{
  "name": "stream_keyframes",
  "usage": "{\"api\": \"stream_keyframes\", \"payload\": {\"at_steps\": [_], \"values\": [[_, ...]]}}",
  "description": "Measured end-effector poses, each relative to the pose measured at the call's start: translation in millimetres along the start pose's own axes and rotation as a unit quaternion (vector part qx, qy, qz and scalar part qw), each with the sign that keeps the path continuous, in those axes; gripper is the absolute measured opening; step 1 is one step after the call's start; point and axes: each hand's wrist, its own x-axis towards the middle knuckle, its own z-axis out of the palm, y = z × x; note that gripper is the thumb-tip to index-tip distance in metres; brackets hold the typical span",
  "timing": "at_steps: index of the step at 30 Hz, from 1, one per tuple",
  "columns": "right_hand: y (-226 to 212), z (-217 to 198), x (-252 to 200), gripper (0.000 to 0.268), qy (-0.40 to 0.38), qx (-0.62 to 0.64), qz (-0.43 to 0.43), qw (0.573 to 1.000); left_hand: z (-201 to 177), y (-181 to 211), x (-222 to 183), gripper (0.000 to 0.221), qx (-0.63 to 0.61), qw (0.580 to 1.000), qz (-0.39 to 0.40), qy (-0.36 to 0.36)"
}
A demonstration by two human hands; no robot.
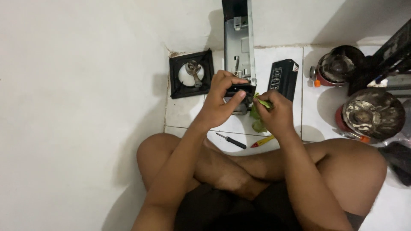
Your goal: Cleaning a metal burner assembly housing using a cloth and a small tool to remove residue.
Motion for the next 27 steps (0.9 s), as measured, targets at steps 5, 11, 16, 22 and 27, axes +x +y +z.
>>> {"api": "stream_keyframes", "payload": {"at_steps": [5,11,16,22,27], "values": [[-17,-10,6,0.012,-0.134,-0.073,0.126,0.98,0,5,0,0.021,-0.021,1.0,-0.018,0.011],[-6,-15,6,0.01,-0.003,0.028,0.077,0.997,-6,6,0,0.022,-0.025,0.999,-0.021,-0.002],[-18,-17,21,0.006,0.004,0.115,-0.041,0.993,-4,-2,0,0.026,-0.002,1.0,-0.024,0.001],[-9,1,22,0.011,0.012,0.115,-0.082,0.99,-1,-2,-2,0.025,-0.015,0.999,-0.032,0.003],[-5,-2,19,0.016,-0.013,0.095,-0.009,0.995,-5,-14,-1,0.028,0.008,1.0,-0.027,-0.008]]}}
